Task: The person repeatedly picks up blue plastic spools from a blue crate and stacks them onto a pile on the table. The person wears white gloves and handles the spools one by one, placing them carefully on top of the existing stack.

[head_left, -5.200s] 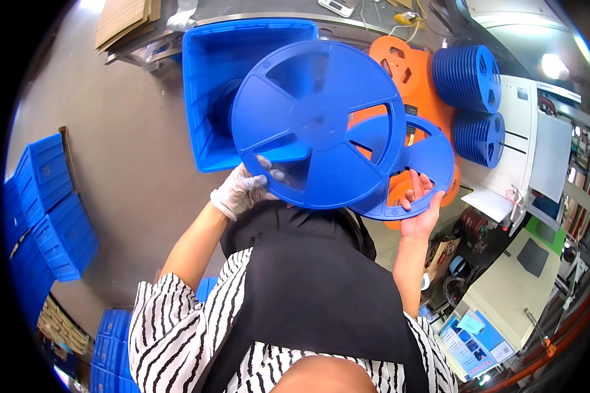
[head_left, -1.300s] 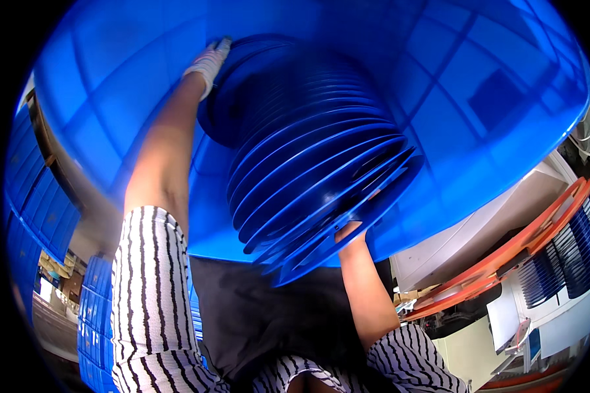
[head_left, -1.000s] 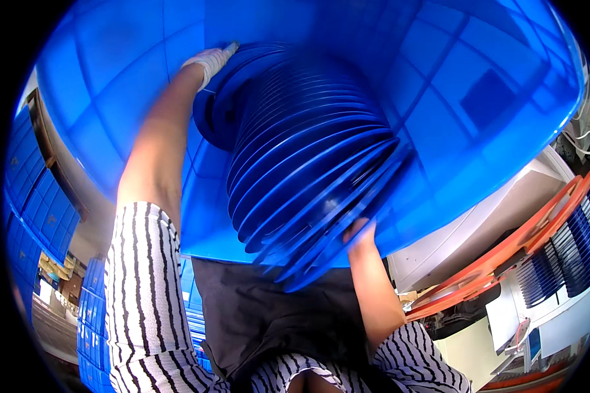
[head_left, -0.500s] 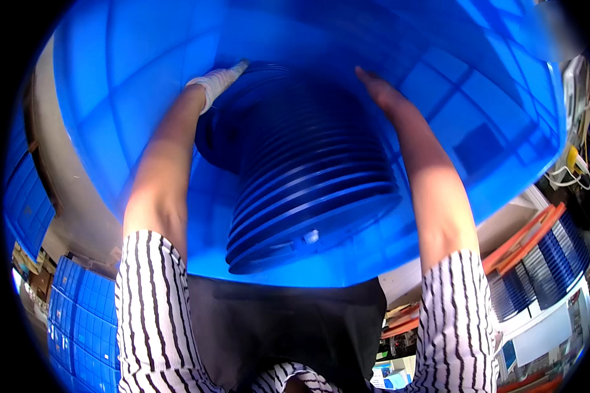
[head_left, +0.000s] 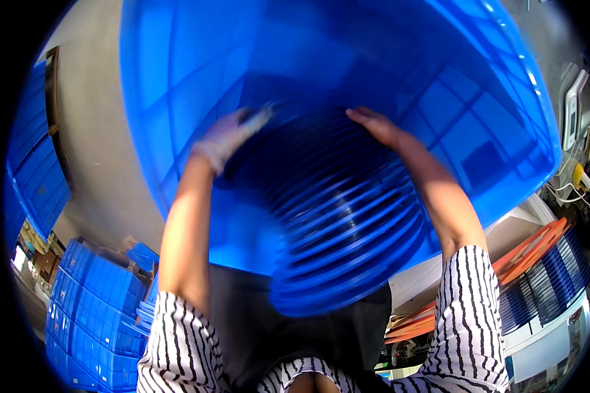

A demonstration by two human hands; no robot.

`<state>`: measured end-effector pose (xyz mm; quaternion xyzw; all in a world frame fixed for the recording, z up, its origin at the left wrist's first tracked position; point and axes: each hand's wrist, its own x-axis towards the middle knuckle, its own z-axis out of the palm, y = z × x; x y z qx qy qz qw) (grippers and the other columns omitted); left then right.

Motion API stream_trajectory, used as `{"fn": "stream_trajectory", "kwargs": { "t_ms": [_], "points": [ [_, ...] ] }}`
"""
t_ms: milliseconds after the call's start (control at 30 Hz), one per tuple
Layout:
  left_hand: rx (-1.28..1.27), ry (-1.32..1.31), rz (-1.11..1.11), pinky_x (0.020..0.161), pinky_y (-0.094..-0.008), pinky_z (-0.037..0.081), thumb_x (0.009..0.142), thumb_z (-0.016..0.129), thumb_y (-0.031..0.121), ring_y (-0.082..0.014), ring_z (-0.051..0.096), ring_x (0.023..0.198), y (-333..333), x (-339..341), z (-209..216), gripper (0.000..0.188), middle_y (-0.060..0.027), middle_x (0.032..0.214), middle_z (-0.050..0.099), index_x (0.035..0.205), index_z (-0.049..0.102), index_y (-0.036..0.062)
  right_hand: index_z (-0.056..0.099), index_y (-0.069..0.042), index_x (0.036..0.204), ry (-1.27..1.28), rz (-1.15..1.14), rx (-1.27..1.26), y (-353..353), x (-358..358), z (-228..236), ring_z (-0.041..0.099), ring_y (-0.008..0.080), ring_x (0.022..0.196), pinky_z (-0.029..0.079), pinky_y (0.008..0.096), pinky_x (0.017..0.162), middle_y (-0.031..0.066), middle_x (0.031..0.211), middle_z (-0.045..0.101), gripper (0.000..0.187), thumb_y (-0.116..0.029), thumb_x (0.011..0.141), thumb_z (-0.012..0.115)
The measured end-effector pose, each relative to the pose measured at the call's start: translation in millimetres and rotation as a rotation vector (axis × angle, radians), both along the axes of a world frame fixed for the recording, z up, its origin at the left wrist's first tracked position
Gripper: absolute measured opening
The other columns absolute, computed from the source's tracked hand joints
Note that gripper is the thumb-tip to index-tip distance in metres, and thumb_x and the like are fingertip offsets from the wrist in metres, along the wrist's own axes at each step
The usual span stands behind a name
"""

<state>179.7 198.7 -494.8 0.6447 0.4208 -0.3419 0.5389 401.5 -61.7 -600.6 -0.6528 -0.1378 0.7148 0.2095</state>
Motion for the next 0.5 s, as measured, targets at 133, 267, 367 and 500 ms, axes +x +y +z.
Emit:
{"fn": "stream_trajectory", "kwargs": {
  "t_ms": [133, 267, 367, 500],
  "points": [
    [0.205, -0.034, 0.032, 0.101, -0.0404, 0.041, 0.08, 0.065, 0.049, -0.0369, 0.054, 0.118, -55.1, -31.9, 101.0, 0.066, -0.0261, 0.122, 0.057, 0.121, 0.055, -0.0016, 0.057, -0.01, 0.122, -0.323, 0.191, 0.386, 39.7, -26.9, 92.7, 0.039, 0.035, 0.132, 0.033, 0.0402, 0.108, 0.0199, 0.139, 0.044, 0.057, -0.055, 0.087, 0.058],
    [0.464, -0.159, 0.087, 0.097, -0.0398, 0.044, 0.079, 0.071, 0.037, -0.0363, 0.056, 0.112, -112.6, -63.4, 83.3, 0.07, -0.0238, 0.124, 0.056, 0.133, 0.045, 0.0016, 0.054, -0.013, 0.126, -0.415, 0.279, 0.74, 48.2, -48.7, 107.6, 0.035, 0.036, 0.134, 0.031, 0.0443, 0.11, 0.0146, 0.144, 0.039, 0.049, -0.042, 0.087, 0.063],
    [0.368, -0.141, 0.281, 0.103, -0.0401, 0.04, 0.078, 0.073, 0.035, -0.0374, 0.05, 0.122, -123.8, -69.4, 54.8, 0.074, -0.0225, 0.131, 0.051, 0.137, 0.041, 0.0018, 0.051, -0.015, 0.13, -0.559, 0.349, 0.731, 34.6, -56.1, 116.0, 0.032, 0.0325, 0.138, 0.027, 0.0431, 0.113, 0.0121, 0.146, 0.038, 0.044, -0.036, 0.092, 0.057],
    [0.422, -0.212, 0.184, 0.107, -0.0403, 0.036, 0.078, 0.073, 0.037, -0.0392, 0.044, 0.127, -133.0, -78.5, 55.8, 0.08, -0.0229, 0.137, 0.046, 0.14, 0.038, 0.0028, 0.046, -0.012, 0.138, -0.841, 0.356, 0.678, 24.6, -73.3, 131.5, 0.037, 0.0302, 0.135, 0.03, 0.043, 0.111, 0.0104, 0.143, 0.043, 0.052, -0.036, 0.093, 0.056]
  ]
}}
